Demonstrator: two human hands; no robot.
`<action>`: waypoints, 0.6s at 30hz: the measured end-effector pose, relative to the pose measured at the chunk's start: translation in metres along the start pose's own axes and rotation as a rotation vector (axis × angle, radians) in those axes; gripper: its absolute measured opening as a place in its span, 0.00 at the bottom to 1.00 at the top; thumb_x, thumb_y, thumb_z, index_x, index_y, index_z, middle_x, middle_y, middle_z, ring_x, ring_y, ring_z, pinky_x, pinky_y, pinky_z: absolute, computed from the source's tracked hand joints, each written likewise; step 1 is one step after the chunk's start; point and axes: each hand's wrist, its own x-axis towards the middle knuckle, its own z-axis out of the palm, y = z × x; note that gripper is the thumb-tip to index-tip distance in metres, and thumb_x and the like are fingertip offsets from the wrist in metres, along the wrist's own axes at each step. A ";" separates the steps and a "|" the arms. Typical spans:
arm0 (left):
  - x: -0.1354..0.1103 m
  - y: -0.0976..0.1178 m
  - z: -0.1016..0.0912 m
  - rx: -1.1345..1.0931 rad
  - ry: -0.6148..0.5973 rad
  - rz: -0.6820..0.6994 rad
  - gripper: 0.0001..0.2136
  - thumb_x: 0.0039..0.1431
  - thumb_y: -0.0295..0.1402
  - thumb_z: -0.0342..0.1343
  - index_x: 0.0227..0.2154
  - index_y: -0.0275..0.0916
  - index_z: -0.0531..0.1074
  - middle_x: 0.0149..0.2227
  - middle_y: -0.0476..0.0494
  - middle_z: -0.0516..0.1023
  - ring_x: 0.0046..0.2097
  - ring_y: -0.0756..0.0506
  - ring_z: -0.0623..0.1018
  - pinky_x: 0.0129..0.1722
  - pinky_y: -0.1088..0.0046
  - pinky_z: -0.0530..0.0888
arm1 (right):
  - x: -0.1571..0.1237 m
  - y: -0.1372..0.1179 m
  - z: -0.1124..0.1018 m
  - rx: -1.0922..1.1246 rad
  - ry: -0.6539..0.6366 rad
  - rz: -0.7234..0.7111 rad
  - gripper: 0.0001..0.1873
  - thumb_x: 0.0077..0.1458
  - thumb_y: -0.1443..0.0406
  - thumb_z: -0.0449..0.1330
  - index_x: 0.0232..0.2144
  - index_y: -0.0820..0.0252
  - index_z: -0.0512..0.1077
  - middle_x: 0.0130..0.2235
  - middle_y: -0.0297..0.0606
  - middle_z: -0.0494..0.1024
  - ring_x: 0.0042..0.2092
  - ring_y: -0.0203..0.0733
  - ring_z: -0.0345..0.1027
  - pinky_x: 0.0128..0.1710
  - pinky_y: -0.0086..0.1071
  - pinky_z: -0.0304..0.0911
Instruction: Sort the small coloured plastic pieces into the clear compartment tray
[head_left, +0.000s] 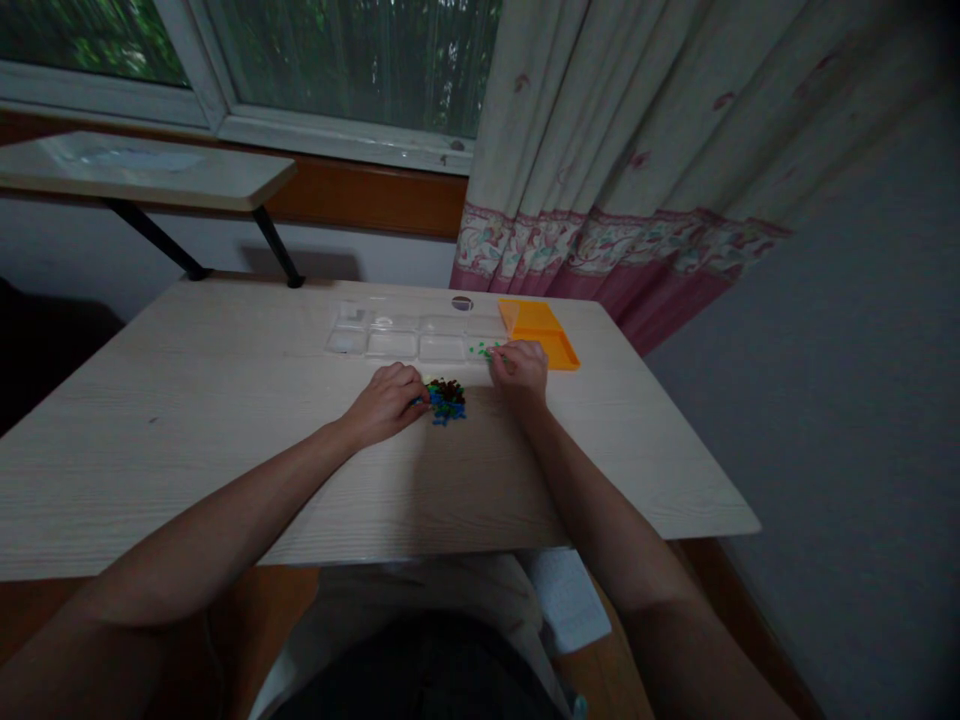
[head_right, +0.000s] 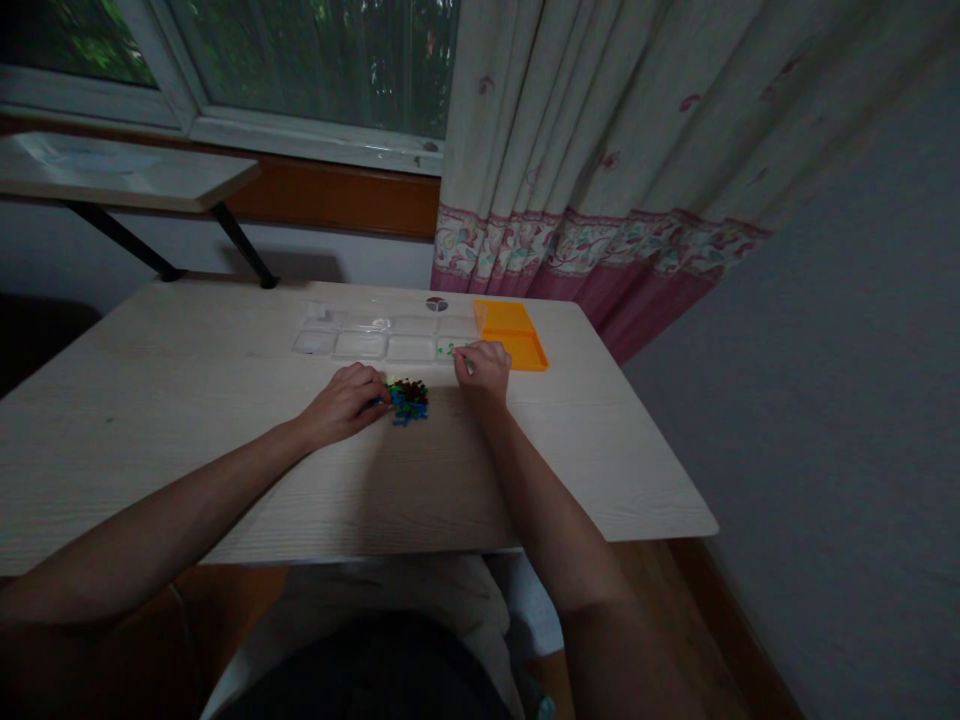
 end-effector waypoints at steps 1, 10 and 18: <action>0.000 0.000 0.001 0.006 0.003 -0.001 0.09 0.65 0.38 0.51 0.38 0.41 0.75 0.39 0.41 0.72 0.45 0.41 0.69 0.46 0.63 0.64 | -0.001 -0.002 -0.001 -0.004 -0.001 -0.012 0.14 0.61 0.58 0.56 0.35 0.55 0.80 0.38 0.40 0.79 0.44 0.45 0.65 0.48 0.40 0.57; 0.006 -0.005 0.007 -0.218 0.282 -0.152 0.11 0.65 0.39 0.52 0.33 0.38 0.73 0.34 0.43 0.71 0.41 0.44 0.71 0.44 0.65 0.68 | -0.016 -0.050 -0.010 0.065 -0.152 -0.413 0.13 0.63 0.57 0.56 0.40 0.51 0.80 0.37 0.36 0.80 0.44 0.43 0.65 0.49 0.39 0.53; 0.008 -0.008 0.009 -0.454 0.375 -0.392 0.14 0.63 0.42 0.52 0.28 0.38 0.72 0.30 0.46 0.69 0.36 0.47 0.72 0.37 0.70 0.72 | -0.027 -0.084 -0.011 0.034 -0.161 -0.493 0.16 0.65 0.54 0.53 0.47 0.48 0.76 0.39 0.35 0.80 0.45 0.44 0.64 0.51 0.40 0.50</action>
